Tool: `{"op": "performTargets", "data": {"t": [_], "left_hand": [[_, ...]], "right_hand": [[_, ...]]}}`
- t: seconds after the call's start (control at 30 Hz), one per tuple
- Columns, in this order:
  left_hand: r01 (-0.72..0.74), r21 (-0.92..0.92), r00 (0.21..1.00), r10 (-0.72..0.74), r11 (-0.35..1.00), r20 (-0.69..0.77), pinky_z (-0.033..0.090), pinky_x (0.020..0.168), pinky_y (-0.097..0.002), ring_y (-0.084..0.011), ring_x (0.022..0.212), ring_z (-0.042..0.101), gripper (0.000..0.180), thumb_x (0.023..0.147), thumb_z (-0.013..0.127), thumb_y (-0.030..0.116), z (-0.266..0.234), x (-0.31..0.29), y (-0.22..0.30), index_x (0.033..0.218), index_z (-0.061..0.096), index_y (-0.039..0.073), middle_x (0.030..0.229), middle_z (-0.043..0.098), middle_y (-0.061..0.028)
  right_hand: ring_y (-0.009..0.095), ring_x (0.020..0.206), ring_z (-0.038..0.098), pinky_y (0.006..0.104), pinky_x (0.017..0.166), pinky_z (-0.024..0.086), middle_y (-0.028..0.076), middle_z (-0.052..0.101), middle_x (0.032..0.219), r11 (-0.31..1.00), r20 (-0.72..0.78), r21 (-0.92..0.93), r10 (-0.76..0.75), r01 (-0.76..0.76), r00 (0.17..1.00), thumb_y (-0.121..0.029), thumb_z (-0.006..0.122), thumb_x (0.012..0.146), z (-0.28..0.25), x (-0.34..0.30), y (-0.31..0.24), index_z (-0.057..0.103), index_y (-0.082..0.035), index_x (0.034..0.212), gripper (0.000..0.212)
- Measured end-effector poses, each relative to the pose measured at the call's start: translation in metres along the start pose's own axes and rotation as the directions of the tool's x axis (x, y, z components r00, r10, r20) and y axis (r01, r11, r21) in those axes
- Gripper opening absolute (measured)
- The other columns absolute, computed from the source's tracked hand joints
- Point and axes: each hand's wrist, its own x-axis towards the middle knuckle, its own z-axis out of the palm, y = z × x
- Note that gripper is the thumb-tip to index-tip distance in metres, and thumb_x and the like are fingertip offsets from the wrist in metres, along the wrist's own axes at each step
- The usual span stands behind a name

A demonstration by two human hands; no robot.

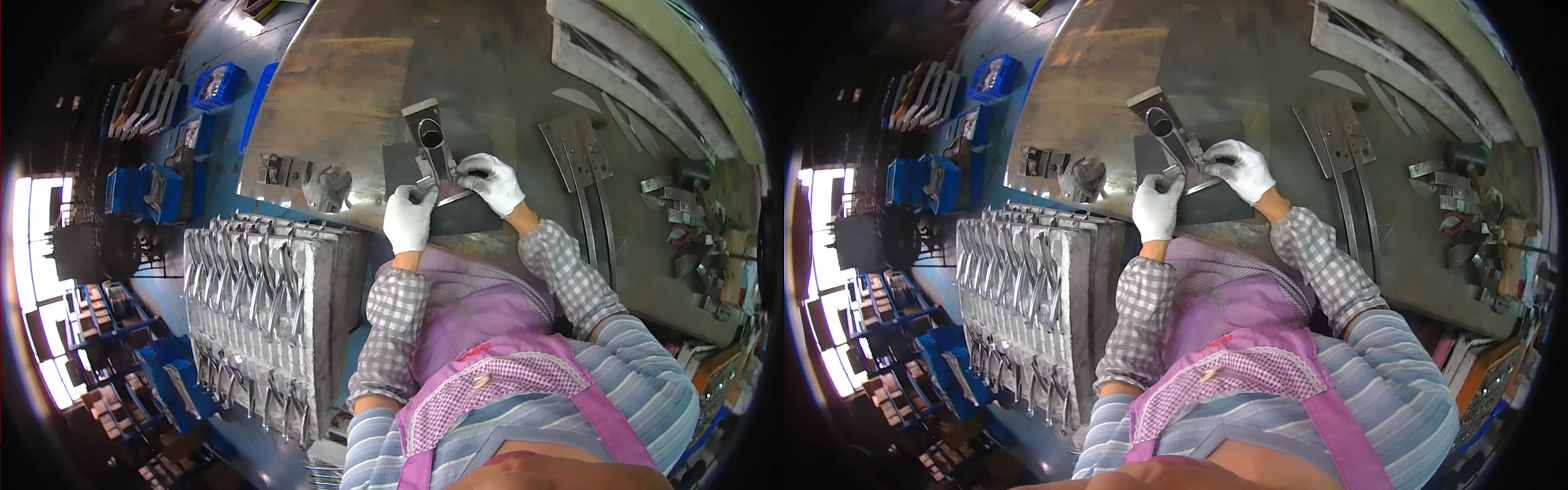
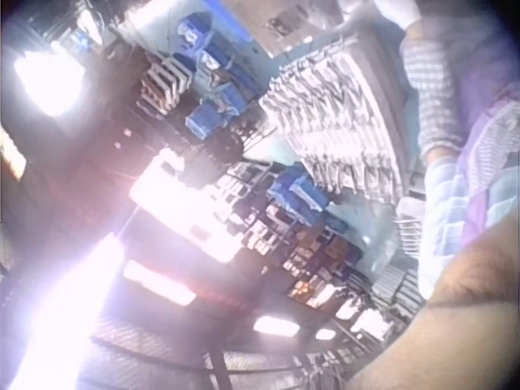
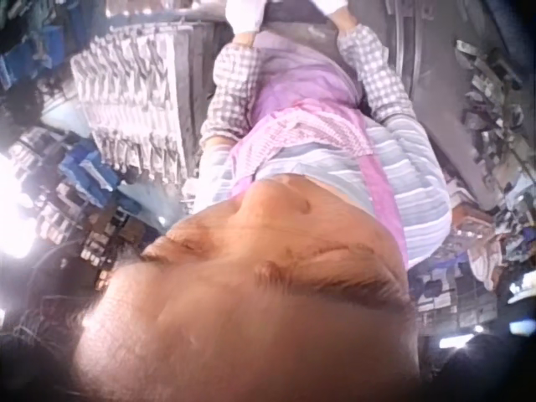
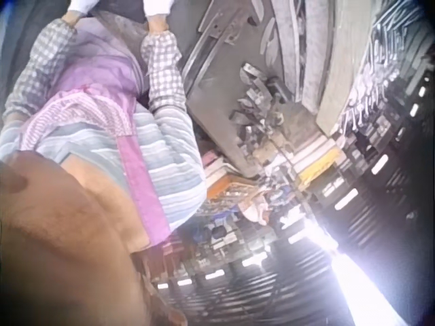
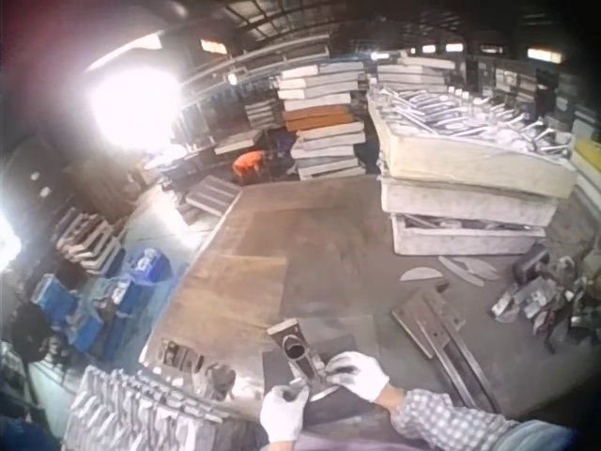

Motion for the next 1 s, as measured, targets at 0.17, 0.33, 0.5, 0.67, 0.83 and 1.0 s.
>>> {"op": "performTargets", "data": {"t": [0.17,0.33,0.5,0.67,0.83,1.0], "left_hand": [[-0.010,0.182,1.000,0.007,0.983,0.016,0.053,0.082,-0.0460,-0.0361,0.096,0.067,0.037,0.081,0.075,0.036,-0.025,-0.009,-0.003,0.099,0.071,0.004,0.099,0.070,-0.0187],[-0.065,-0.567,0.943,0.237,0.821,0.235,0.053,0.088,-0.0352,-0.0232,0.100,0.068,0.050,0.098,0.061,0.039,-0.079,-0.039,-0.046,0.129,0.060,0.000,0.107,0.071,-0.0153],[0.185,-0.271,0.982,-0.172,0.944,0.072,0.050,0.098,-0.0343,-0.0246,0.111,0.065,0.055,0.088,0.072,0.024,-0.224,-0.142,-0.079,0.137,0.056,0.005,0.122,0.068,-0.0177],[0.175,-0.193,0.824,-0.251,0.966,-0.509,0.052,0.091,-0.0326,-0.0207,0.105,0.065,0.047,0.095,0.064,0.011,-0.415,-0.220,-0.223,0.141,0.054,0.007,0.118,0.069,-0.0145],[0.613,0.424,0.785,-0.453,0.667,-0.423,0.053,0.091,-0.0375,-0.0321,0.104,0.068,0.035,0.089,0.069,0.022,-0.460,-0.255,-0.332,0.123,0.070,0.011,0.112,0.071,-0.0180],[0.590,0.550,0.799,-0.331,0.591,-0.502,0.053,0.086,-0.0415,-0.0348,0.097,0.068,0.034,0.082,0.075,0.030,-0.456,-0.262,-0.350,0.114,0.076,0.017,0.100,0.072,-0.0162]], "right_hand": [[0.017,0.095,0.069,0.0292,0.087,0.055,0.009,0.072,0.111,0.876,0.072,0.234,0.418,-0.423,0.906,-0.010,0.080,0.085,0.030,0.012,-0.047,0.065,0.006,0.126,0.046],[0.025,0.104,0.068,0.0337,0.094,0.052,0.013,0.072,0.111,0.958,0.362,-0.041,-0.252,0.285,0.898,0.010,0.065,0.081,0.079,-0.002,-0.084,0.072,0.001,0.107,0.029],[0.024,0.111,0.067,0.0317,0.098,0.049,0.015,0.070,0.120,0.965,0.599,0.260,-0.191,0.037,0.778,0.011,0.061,0.086,0.128,-0.030,-0.146,0.071,0.002,0.109,0.027],[0.020,0.107,0.066,0.0303,0.098,0.048,0.011,0.071,0.115,0.993,0.571,-0.059,0.120,-0.105,0.812,0.007,0.060,0.090,0.120,-0.028,-0.067,0.070,0.002,0.114,0.026],[0.025,0.106,0.069,0.0329,0.095,0.051,0.011,0.073,0.111,0.976,0.683,-0.187,0.051,0.107,0.728,0.001,0.063,0.087,0.140,-0.040,-0.091,0.072,-0.003,0.107,0.022],[0.028,0.103,0.069,0.0341,0.092,0.052,0.011,0.073,0.107,0.961,0.727,-0.227,0.057,0.160,0.684,0.002,0.063,0.084,0.133,-0.049,-0.081,0.072,-0.004,0.104,0.023]]}}
